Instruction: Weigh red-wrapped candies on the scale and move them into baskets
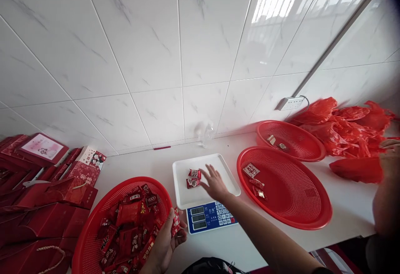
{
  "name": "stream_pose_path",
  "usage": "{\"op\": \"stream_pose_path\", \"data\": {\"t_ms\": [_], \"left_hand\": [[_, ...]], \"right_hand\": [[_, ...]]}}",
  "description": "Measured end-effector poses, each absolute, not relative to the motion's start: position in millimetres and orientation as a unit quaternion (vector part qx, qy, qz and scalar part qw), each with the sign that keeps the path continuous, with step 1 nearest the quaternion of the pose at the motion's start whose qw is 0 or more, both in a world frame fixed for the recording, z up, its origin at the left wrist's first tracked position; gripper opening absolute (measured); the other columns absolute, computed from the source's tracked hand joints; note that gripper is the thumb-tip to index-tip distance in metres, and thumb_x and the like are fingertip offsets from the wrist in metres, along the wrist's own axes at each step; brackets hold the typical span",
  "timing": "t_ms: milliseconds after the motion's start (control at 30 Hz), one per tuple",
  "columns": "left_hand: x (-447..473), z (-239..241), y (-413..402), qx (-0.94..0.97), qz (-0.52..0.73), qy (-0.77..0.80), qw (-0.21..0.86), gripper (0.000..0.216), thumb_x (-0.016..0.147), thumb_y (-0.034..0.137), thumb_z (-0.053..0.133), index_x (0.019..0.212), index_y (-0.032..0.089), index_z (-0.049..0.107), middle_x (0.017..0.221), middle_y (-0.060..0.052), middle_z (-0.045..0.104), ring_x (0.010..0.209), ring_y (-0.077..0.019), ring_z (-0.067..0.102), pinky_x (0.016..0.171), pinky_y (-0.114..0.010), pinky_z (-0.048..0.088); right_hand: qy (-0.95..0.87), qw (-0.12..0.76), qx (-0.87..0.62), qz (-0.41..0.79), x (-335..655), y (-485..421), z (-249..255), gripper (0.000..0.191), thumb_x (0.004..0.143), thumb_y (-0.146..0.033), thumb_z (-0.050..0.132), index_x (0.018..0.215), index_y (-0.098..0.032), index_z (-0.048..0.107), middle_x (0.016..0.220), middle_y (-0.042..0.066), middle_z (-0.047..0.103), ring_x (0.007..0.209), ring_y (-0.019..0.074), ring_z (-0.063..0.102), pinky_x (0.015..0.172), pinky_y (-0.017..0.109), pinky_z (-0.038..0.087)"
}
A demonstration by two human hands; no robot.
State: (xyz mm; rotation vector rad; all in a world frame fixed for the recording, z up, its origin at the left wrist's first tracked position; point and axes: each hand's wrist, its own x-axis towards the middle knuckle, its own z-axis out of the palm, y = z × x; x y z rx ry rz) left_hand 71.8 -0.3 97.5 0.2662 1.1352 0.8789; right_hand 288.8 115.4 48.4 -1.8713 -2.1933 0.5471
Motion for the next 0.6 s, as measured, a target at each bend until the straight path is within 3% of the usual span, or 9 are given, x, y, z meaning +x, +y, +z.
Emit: {"op": "stream_pose_path", "data": {"t_ms": [100, 167, 267, 367, 467, 600], "left_hand": [[72.3, 101.9, -2.5, 0.123, 0.405, 0.51, 0.749, 0.045, 0.072, 0.053, 0.061, 0.096, 0.015, 0.059, 0.07, -0.004, 0.061, 0.055, -0.0098, 0.055, 0.06, -0.025, 0.048], [67.6, 100.0, -5.5, 0.12, 0.41, 0.52, 0.74, 0.048, 0.071, 0.054, 0.061, 0.099, 0.015, 0.058, 0.071, -0.004, 0.061, 0.055, -0.0106, 0.056, 0.06, -0.026, 0.048], [57.0, 92.2, -11.1, 0.107, 0.41, 0.535, 0.731, 0.052, 0.071, 0.054, 0.061, 0.103, 0.014, 0.057, 0.072, -0.004, 0.061, 0.056, -0.0116, 0.057, 0.061, -0.027, 0.049], [51.3, 85.6, -15.8, 0.1, 0.396, 0.547, 0.73, 0.054, 0.07, 0.056, 0.061, 0.104, 0.015, 0.055, 0.071, -0.003, 0.061, 0.055, -0.0116, 0.057, 0.06, -0.028, 0.049], [54.5, 83.4, -17.3, 0.117, 0.387, 0.551, 0.73, 0.055, 0.067, 0.058, 0.062, 0.102, 0.015, 0.056, 0.071, -0.003, 0.061, 0.055, -0.0116, 0.056, 0.059, -0.027, 0.049], [64.0, 78.4, -12.9, 0.185, 0.377, 0.55, 0.722, 0.06, 0.063, 0.062, 0.063, 0.102, 0.016, 0.057, 0.072, -0.002, 0.06, 0.056, -0.0104, 0.054, 0.049, -0.021, 0.043]], "right_hand": [[-0.77, 0.071, -0.598, 0.213, 252.7, 123.1, 44.8, 0.055, 0.083, -0.046, 0.046, 0.135, -0.034, 0.032, 0.149, 0.006, 0.02, 0.137, 0.031, 0.008, 0.104, 0.053, 0.016], [-0.781, 0.072, -0.586, 0.204, 244.3, 123.1, 41.8, 0.047, 0.083, -0.038, 0.05, 0.129, -0.032, 0.042, 0.142, 0.007, 0.033, 0.133, 0.0304, 0.02, 0.103, 0.052, 0.02], [-0.793, 0.102, -0.572, 0.184, 243.9, 114.0, 37.3, 0.028, 0.086, -0.024, 0.044, 0.112, -0.028, 0.055, 0.116, 0.007, 0.055, 0.114, 0.0241, 0.044, 0.095, 0.042, 0.034], [-0.788, 0.116, -0.576, 0.185, 250.9, 99.4, 34.9, 0.024, 0.086, -0.017, 0.042, 0.1, -0.025, 0.06, 0.103, 0.007, 0.056, 0.097, 0.0206, 0.05, 0.082, 0.032, 0.043], [-0.745, 0.211, -0.604, 0.191, 273.7, 88.0, 37.7, 0.019, 0.084, -0.016, 0.045, 0.092, -0.022, 0.061, 0.098, 0.007, 0.055, 0.09, 0.0185, 0.052, 0.078, 0.029, 0.045], [-0.627, 0.351, -0.685, 0.124, 341.1, 77.8, 51.2, 0.019, 0.084, -0.027, 0.044, 0.091, -0.021, 0.061, 0.098, 0.009, 0.053, 0.092, 0.0209, 0.052, 0.084, 0.034, 0.044]]}}
